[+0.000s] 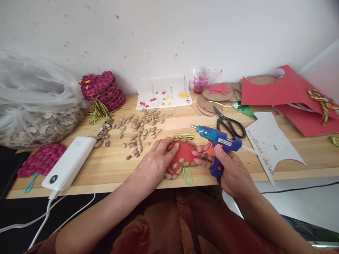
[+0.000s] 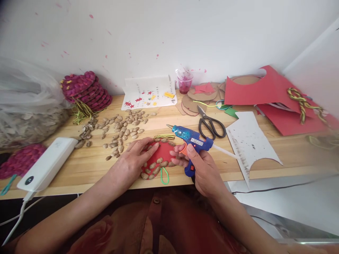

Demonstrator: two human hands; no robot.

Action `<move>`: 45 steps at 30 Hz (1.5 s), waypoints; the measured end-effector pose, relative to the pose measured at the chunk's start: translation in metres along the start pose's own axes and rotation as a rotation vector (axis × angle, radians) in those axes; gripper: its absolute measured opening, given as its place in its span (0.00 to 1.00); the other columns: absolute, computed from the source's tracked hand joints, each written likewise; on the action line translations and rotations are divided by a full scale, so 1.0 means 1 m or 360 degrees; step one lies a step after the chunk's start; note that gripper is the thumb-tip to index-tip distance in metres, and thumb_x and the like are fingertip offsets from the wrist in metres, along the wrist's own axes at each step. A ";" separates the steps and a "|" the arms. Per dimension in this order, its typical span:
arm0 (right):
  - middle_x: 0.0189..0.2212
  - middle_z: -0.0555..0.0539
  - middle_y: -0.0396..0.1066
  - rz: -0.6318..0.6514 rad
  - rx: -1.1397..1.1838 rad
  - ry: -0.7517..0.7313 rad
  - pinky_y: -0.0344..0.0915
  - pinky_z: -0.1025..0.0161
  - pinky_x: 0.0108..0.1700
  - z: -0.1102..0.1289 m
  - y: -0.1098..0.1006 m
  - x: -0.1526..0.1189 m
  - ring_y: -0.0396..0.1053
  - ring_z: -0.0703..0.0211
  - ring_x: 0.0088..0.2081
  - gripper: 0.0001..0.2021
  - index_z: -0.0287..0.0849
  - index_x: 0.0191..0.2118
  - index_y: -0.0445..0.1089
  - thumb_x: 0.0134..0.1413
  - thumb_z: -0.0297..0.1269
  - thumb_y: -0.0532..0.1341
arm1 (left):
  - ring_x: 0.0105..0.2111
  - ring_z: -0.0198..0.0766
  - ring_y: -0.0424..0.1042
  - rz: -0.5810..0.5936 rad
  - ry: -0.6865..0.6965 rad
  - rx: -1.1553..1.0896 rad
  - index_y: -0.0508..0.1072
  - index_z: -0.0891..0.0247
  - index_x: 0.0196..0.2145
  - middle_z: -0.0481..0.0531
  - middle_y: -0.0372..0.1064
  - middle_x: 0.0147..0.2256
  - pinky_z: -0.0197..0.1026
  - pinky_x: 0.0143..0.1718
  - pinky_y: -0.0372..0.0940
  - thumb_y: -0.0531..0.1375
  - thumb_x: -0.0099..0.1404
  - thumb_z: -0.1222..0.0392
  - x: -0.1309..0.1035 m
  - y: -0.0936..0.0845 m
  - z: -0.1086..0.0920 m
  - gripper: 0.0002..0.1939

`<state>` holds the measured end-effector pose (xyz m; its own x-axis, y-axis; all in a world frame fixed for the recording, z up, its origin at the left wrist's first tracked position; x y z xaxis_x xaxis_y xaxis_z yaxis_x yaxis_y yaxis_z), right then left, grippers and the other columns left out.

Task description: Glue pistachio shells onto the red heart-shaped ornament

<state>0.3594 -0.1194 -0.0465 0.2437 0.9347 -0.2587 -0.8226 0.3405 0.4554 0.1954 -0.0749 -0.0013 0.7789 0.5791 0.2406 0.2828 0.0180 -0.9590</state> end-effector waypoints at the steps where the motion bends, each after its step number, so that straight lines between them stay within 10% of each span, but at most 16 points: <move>1: 0.38 0.45 0.79 -0.0002 -0.0001 -0.0003 0.77 0.56 0.43 0.000 0.000 0.000 0.79 0.48 0.45 0.15 0.46 0.34 0.80 0.53 0.53 0.69 | 0.59 0.50 0.65 0.0013 0.0000 0.0010 0.66 0.66 0.62 0.64 0.61 0.61 0.52 0.58 0.68 0.49 0.72 0.71 0.001 0.000 0.000 0.23; 19: 0.38 0.45 0.78 0.0018 -0.0043 -0.0029 0.77 0.55 0.44 0.001 0.001 -0.001 0.79 0.47 0.45 0.15 0.46 0.35 0.78 0.54 0.53 0.69 | 0.61 0.51 0.62 0.0354 -0.0175 -0.0002 0.65 0.67 0.62 0.65 0.57 0.64 0.52 0.60 0.66 0.52 0.69 0.72 0.011 0.006 -0.001 0.25; 29: 0.38 0.45 0.78 -0.0019 -0.0122 -0.0049 0.77 0.55 0.45 0.005 0.004 -0.003 0.79 0.48 0.45 0.15 0.45 0.34 0.78 0.53 0.53 0.70 | 0.57 0.52 0.66 0.0294 -0.0134 0.0026 0.67 0.70 0.60 0.65 0.61 0.62 0.52 0.59 0.67 0.54 0.67 0.72 0.013 0.002 -0.006 0.23; 37: 0.38 0.47 0.77 0.0037 -0.0119 -0.0092 0.77 0.59 0.44 0.005 0.004 -0.003 0.79 0.53 0.43 0.13 0.45 0.36 0.79 0.59 0.50 0.66 | 0.62 0.45 0.64 -0.0142 -0.0111 -0.0367 0.67 0.66 0.61 0.62 0.63 0.62 0.49 0.62 0.64 0.47 0.70 0.75 -0.004 0.003 0.018 0.25; 45: 0.37 0.47 0.78 0.0025 -0.0136 -0.0087 0.77 0.56 0.46 0.005 0.005 -0.002 0.79 0.50 0.44 0.14 0.45 0.35 0.78 0.56 0.51 0.68 | 0.62 0.49 0.65 -0.0044 -0.0148 -0.0266 0.70 0.63 0.59 0.63 0.61 0.63 0.54 0.61 0.65 0.49 0.68 0.75 -0.003 0.005 0.014 0.25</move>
Point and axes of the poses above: each hand's wrist, its own x-axis towards the middle knuckle, its own y-axis out of the palm, z = x × y, the point moved 10 cm from there along x, towards the middle knuckle
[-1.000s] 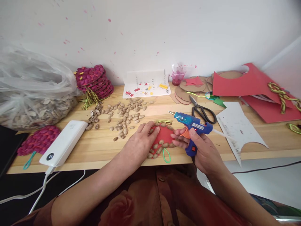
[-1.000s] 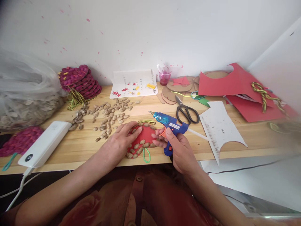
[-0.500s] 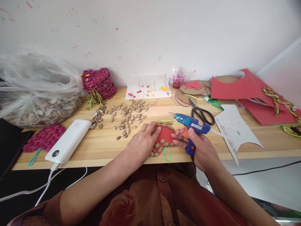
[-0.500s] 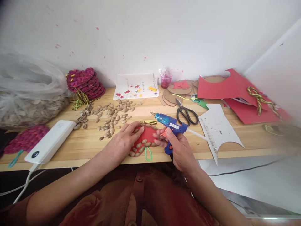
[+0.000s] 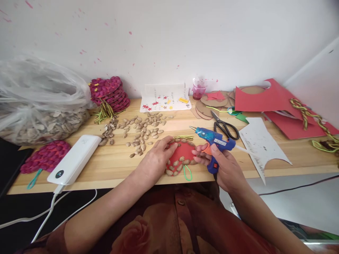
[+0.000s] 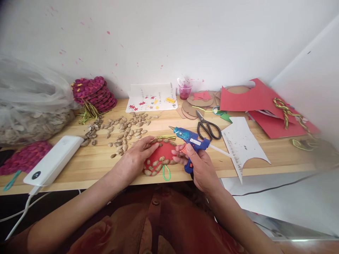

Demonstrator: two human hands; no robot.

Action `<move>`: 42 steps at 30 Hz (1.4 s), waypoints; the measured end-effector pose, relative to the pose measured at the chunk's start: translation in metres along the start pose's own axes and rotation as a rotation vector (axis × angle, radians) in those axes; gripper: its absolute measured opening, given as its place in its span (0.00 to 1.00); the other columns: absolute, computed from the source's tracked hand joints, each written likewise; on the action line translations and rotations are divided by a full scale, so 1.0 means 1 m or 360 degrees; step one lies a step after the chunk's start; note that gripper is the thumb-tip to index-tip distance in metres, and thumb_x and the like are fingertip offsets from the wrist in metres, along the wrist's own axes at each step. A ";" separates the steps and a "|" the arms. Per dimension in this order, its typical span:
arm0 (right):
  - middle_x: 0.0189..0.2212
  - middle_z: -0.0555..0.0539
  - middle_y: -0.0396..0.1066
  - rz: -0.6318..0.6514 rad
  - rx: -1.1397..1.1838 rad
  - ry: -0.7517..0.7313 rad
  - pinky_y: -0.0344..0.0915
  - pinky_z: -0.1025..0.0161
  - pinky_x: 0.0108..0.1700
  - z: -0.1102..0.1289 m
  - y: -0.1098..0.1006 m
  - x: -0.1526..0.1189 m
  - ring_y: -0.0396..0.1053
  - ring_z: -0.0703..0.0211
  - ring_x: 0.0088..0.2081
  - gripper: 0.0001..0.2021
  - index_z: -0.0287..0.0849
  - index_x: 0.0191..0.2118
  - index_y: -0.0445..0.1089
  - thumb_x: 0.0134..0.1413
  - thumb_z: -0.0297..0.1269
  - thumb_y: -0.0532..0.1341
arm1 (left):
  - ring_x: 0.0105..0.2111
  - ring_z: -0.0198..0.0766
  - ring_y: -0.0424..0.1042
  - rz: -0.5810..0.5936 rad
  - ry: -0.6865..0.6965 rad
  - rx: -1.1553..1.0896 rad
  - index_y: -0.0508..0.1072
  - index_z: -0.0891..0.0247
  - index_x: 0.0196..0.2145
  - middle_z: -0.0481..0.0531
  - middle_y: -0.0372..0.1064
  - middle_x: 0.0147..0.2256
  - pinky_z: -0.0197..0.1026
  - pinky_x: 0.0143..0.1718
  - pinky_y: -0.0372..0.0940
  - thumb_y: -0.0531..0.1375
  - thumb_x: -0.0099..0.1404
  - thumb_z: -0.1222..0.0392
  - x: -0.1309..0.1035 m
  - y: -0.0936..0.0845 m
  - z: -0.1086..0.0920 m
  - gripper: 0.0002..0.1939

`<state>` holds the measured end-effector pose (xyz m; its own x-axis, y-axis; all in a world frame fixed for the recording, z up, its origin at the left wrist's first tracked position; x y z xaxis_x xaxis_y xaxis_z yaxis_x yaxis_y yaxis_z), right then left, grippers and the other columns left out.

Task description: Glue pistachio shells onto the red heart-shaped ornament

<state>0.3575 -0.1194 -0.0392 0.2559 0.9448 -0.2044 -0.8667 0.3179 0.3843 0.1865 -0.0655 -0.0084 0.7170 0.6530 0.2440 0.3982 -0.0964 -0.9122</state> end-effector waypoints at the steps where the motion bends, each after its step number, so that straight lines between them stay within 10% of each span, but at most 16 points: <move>1: 0.37 0.46 0.78 -0.0005 -0.0006 0.0001 0.77 0.56 0.46 0.000 0.000 0.000 0.79 0.50 0.44 0.14 0.45 0.35 0.78 0.55 0.52 0.68 | 0.62 0.49 0.65 0.0019 -0.0011 0.0020 0.70 0.63 0.59 0.63 0.61 0.63 0.54 0.61 0.65 0.49 0.68 0.75 0.001 0.000 -0.001 0.25; 19: 0.35 0.46 0.78 -0.0139 -0.0003 -0.0007 0.79 0.59 0.42 0.001 -0.006 -0.003 0.80 0.50 0.40 0.15 0.44 0.35 0.78 0.51 0.51 0.72 | 0.58 0.50 0.68 0.0093 0.0029 0.0151 0.70 0.63 0.59 0.65 0.61 0.62 0.51 0.58 0.68 0.54 0.69 0.71 0.005 -0.004 -0.016 0.22; 25: 0.35 0.45 0.79 -0.0232 0.0025 -0.0024 0.80 0.61 0.41 0.002 -0.018 -0.006 0.80 0.52 0.39 0.16 0.44 0.36 0.77 0.52 0.53 0.70 | 0.60 0.47 0.67 -0.0145 -0.0012 -0.0033 0.59 0.63 0.67 0.64 0.61 0.62 0.49 0.59 0.67 0.53 0.65 0.76 -0.002 -0.014 -0.005 0.33; 42: 0.40 0.43 0.80 -0.0246 -0.0059 0.0035 0.75 0.54 0.54 0.009 -0.015 -0.026 0.78 0.46 0.50 0.15 0.44 0.36 0.76 0.56 0.52 0.68 | 0.55 0.44 0.70 -0.0080 -0.0115 -0.0435 0.54 0.59 0.70 0.60 0.68 0.56 0.49 0.58 0.68 0.55 0.72 0.67 -0.035 -0.026 -0.001 0.32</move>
Point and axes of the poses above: each hand's wrist, its own x-axis towards the middle knuckle, its own y-axis out of the palm, z = x × y, the point moved 10 cm from there along x, towards the middle knuckle
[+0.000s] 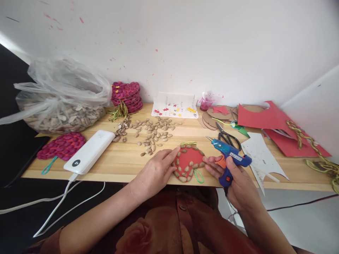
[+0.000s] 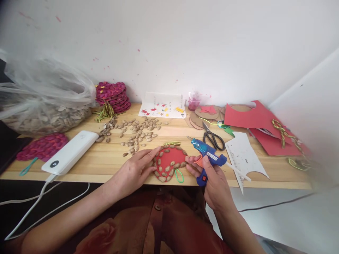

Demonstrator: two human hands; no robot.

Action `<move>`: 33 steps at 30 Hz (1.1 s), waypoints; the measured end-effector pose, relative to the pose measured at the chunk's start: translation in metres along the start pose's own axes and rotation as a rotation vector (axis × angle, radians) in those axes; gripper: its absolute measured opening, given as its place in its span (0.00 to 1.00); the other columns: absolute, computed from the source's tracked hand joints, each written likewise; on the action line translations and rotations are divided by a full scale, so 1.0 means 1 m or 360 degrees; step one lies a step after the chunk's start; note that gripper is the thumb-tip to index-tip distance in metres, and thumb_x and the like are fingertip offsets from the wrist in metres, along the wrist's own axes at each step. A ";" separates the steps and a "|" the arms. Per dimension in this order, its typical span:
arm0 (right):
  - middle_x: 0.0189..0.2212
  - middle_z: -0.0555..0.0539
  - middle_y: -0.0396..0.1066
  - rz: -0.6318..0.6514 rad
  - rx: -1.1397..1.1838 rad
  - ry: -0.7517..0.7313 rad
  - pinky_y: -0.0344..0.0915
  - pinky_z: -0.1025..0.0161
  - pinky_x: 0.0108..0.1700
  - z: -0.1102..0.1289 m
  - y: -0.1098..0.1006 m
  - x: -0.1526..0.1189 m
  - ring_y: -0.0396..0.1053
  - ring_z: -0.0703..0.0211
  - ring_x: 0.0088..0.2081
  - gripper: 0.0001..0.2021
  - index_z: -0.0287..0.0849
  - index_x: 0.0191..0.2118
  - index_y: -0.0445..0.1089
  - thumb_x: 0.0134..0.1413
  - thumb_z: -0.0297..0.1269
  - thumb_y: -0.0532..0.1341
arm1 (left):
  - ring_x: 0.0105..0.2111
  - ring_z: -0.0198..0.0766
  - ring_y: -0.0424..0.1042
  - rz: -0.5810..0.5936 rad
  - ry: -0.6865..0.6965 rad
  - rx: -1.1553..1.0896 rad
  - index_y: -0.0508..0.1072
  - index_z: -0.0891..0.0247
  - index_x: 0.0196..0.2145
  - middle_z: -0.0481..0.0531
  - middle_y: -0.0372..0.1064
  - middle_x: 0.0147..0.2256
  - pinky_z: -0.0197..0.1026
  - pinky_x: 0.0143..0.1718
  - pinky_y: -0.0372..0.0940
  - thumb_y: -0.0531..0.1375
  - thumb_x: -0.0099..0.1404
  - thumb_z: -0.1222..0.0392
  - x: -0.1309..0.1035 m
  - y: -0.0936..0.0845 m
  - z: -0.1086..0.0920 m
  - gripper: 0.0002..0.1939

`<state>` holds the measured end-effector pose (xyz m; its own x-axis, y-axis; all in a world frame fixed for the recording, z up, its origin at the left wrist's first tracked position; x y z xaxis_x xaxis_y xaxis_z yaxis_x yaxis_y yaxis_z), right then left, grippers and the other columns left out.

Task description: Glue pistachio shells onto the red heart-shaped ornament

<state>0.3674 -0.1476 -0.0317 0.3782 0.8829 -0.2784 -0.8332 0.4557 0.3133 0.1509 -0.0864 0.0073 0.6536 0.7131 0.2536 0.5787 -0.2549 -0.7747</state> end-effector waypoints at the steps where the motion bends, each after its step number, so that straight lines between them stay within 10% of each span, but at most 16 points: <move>1: 0.40 0.43 0.81 0.0005 -0.0002 0.0003 0.74 0.53 0.55 0.000 0.000 0.001 0.78 0.46 0.51 0.15 0.44 0.35 0.76 0.56 0.52 0.67 | 0.55 0.44 0.69 0.0007 -0.0008 -0.0019 0.54 0.58 0.70 0.60 0.67 0.56 0.49 0.59 0.68 0.55 0.72 0.66 -0.001 0.000 0.000 0.32; 20: 0.36 0.38 0.80 -0.0141 0.0322 0.0255 0.76 0.47 0.52 -0.011 0.002 0.031 0.79 0.36 0.47 0.20 0.39 0.34 0.79 0.37 0.48 0.76 | 0.50 0.43 0.73 0.0003 -0.0021 -0.0246 0.57 0.58 0.70 0.59 0.71 0.52 0.44 0.55 0.69 0.59 0.70 0.61 -0.010 -0.003 0.004 0.32; 29: 0.33 0.41 0.80 -0.0204 0.0246 0.0224 0.77 0.44 0.50 -0.016 -0.014 0.031 0.80 0.35 0.44 0.22 0.43 0.30 0.79 0.28 0.52 0.78 | 0.37 0.38 0.75 -0.0390 -0.0444 -0.0092 0.79 0.62 0.48 0.53 0.78 0.39 0.41 0.45 0.69 0.63 0.66 0.65 -0.015 -0.082 0.075 0.12; 33: 0.33 0.42 0.80 -0.0184 0.0204 0.0183 0.76 0.45 0.51 -0.015 -0.013 0.031 0.81 0.39 0.41 0.24 0.42 0.29 0.79 0.26 0.53 0.79 | 0.39 0.38 0.75 -0.0374 -0.0468 -0.0016 0.80 0.62 0.36 0.51 0.77 0.38 0.41 0.45 0.68 0.64 0.65 0.67 -0.025 -0.088 0.089 0.04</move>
Point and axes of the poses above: each hand's wrist, its own x-axis towards the middle knuckle, its own y-axis out of the palm, z = x × y, the point moved 10 cm from there along x, towards the middle knuckle
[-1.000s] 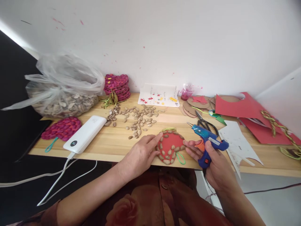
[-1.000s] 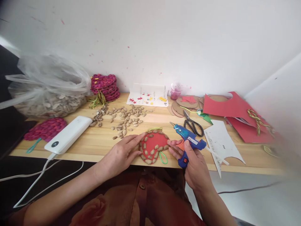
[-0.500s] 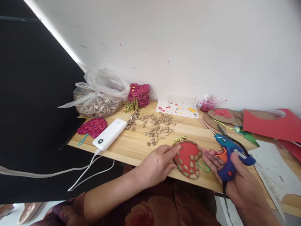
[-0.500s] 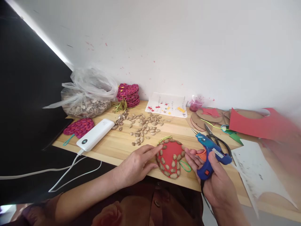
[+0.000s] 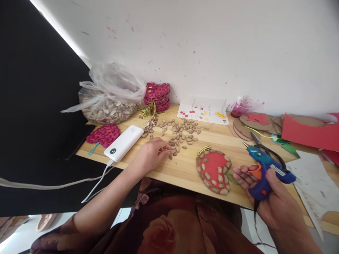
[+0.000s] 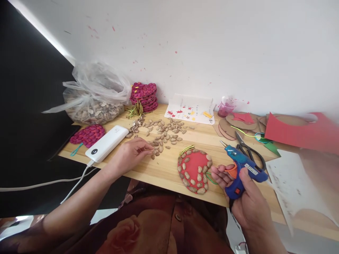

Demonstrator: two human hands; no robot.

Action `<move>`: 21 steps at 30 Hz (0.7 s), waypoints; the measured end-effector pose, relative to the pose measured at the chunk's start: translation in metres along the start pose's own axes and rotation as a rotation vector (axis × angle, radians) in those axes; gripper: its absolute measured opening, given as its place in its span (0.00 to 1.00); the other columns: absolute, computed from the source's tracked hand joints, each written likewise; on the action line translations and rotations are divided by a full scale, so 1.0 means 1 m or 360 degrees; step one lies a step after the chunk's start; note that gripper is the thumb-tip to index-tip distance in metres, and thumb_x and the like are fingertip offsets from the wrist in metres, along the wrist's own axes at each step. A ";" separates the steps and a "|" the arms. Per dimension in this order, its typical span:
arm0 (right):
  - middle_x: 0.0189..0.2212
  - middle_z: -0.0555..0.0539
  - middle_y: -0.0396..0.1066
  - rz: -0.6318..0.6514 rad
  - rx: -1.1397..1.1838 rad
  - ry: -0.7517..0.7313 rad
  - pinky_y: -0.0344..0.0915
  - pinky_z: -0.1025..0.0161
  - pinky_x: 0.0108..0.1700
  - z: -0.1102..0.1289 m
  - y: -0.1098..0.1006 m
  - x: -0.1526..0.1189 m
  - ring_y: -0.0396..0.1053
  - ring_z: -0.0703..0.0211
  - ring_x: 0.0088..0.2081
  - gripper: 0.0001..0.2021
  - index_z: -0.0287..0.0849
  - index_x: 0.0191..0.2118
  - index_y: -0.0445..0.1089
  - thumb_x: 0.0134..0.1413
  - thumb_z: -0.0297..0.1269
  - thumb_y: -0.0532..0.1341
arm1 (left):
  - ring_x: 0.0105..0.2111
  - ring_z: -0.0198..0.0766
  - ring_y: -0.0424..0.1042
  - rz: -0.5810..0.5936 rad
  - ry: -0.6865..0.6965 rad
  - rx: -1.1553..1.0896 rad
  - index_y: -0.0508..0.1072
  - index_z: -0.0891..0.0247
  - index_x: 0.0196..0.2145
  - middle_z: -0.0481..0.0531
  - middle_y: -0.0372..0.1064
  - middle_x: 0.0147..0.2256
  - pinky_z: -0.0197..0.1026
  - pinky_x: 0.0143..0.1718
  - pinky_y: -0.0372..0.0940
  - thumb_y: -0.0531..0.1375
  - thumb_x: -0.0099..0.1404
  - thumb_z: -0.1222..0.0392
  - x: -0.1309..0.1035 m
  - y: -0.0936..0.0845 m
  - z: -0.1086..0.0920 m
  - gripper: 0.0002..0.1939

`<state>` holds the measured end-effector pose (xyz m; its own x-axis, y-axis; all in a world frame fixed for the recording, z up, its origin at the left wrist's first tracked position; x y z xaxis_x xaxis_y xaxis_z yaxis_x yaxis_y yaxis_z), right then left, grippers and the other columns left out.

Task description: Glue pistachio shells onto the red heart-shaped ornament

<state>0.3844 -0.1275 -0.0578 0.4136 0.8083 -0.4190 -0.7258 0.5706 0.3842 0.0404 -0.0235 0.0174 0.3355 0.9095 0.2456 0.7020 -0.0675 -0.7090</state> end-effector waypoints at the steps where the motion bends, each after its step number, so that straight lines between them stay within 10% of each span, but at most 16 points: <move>1: 0.34 0.42 0.80 0.0005 -0.0014 -0.0012 0.76 0.45 0.51 0.000 0.001 0.000 0.81 0.39 0.41 0.24 0.42 0.29 0.78 0.26 0.54 0.79 | 0.39 0.38 0.75 0.0039 0.0007 -0.0009 0.80 0.61 0.35 0.50 0.76 0.38 0.40 0.45 0.67 0.64 0.64 0.67 -0.002 0.003 0.000 0.05; 9: 0.37 0.42 0.80 0.0073 -0.0108 -0.0101 0.77 0.47 0.50 0.000 0.005 0.000 0.80 0.42 0.42 0.24 0.42 0.30 0.78 0.31 0.56 0.77 | 0.40 0.38 0.74 0.0178 0.0119 0.0087 0.78 0.60 0.33 0.49 0.76 0.36 0.40 0.46 0.66 0.65 0.63 0.68 -0.011 0.018 -0.008 0.04; 21: 0.33 0.44 0.78 0.0127 -0.0138 -0.0151 0.78 0.48 0.48 0.003 0.009 -0.002 0.80 0.43 0.41 0.23 0.43 0.31 0.78 0.35 0.56 0.76 | 0.41 0.43 0.75 0.0092 -0.0049 0.0376 0.78 0.62 0.38 0.52 0.78 0.39 0.44 0.46 0.66 0.59 0.67 0.65 -0.008 -0.011 0.009 0.07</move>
<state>0.3791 -0.1235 -0.0511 0.3997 0.8632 -0.3084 -0.8018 0.4923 0.3388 0.0241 -0.0265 0.0176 0.3492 0.9191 0.1823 0.5143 -0.0254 -0.8573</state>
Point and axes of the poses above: each hand's wrist, its own x-axis towards the middle knuckle, its own y-axis out of the palm, z = x × y, the point moved 10 cm from there along x, towards the middle knuckle
